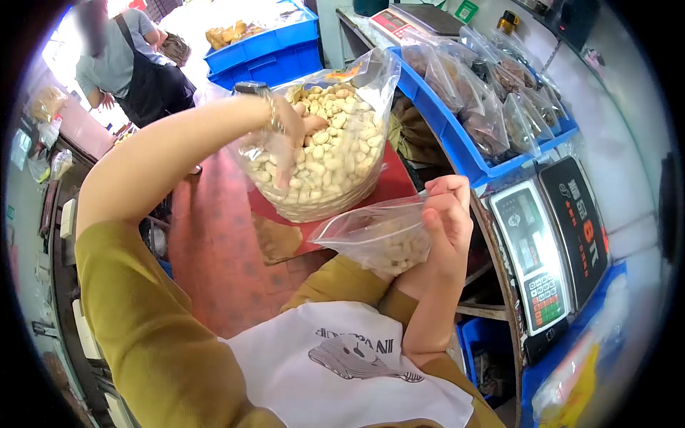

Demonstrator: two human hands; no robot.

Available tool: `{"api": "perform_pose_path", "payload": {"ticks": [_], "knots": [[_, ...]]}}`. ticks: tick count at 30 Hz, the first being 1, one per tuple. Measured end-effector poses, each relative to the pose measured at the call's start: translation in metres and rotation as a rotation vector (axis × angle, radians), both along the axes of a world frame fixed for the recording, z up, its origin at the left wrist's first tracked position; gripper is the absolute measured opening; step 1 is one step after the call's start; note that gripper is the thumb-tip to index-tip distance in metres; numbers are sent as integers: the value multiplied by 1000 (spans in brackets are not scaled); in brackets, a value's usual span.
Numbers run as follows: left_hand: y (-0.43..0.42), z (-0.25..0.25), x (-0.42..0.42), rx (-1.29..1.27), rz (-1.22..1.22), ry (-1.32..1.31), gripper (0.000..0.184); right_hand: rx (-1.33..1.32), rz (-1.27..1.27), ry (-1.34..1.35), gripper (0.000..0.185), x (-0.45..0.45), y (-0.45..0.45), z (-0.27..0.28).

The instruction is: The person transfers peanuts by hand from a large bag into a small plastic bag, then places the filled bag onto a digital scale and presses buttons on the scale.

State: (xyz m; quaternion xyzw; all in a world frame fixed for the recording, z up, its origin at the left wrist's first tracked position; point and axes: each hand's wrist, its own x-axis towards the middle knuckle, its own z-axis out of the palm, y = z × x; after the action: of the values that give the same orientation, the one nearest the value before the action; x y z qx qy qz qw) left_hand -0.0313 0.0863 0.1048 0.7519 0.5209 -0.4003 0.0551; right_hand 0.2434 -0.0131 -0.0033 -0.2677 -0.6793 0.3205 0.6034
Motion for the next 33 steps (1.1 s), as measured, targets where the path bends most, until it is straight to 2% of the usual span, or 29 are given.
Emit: {"api": "perform_pose_path", "payload": {"ticks": [1, 4, 8, 9, 12, 13, 16, 17, 20, 21, 24, 25, 28, 29, 30, 33], "knots": [[6, -16, 2, 21, -39, 86, 145, 9, -16, -13, 14, -1, 1, 0], [8, -29, -10, 57, -39, 5, 145, -6, -89, -46, 16, -4, -1, 2], [-4, -8, 3, 61, -31, -93, 121, 16, -169, -73, 21, -7, 0, 0], [-6, -11, 5, 112, -15, -161, 106, -7, -183, -76, 22, -7, -2, -1], [5, -17, -15, 107, -4, -405, 97, -46, -219, -79, 24, -5, -7, -1], [7, -23, -24, 197, -98, -526, 82, -41, -226, -75, 24, -5, -8, -4], [15, -15, -30, -42, 140, -542, 69, -79, -228, -66, 26, -3, -12, -5], [13, -16, -35, 120, -82, -638, 42, -101, -227, -60, 26, -3, -13, -5], [8, -2, -26, 204, -52, -603, 26, -35, -233, -40, 27, -4, -10, -8], [7, -6, -28, 262, -61, -688, 24, -20, -238, -38, 27, -4, -10, -7], [7, -2, -28, 331, -104, -640, 24, 49, -246, -27, 24, -2, -7, 0], [6, -2, -30, 405, -104, -722, 23, 81, -247, -12, 23, -2, -6, 3], [11, 24, -21, 394, -26, -757, 24, 176, -336, 11, 19, -5, 2, 9], [15, 25, -24, 402, 105, -830, 25, 207, -381, 14, 18, -6, 6, 11], [2, 46, -9, 407, 194, -824, 26, 218, -426, 117, 19, -9, 11, 12], [2, 62, -9, 359, 268, -952, 25, 234, -514, 382, 21, -17, 20, 15]]}}
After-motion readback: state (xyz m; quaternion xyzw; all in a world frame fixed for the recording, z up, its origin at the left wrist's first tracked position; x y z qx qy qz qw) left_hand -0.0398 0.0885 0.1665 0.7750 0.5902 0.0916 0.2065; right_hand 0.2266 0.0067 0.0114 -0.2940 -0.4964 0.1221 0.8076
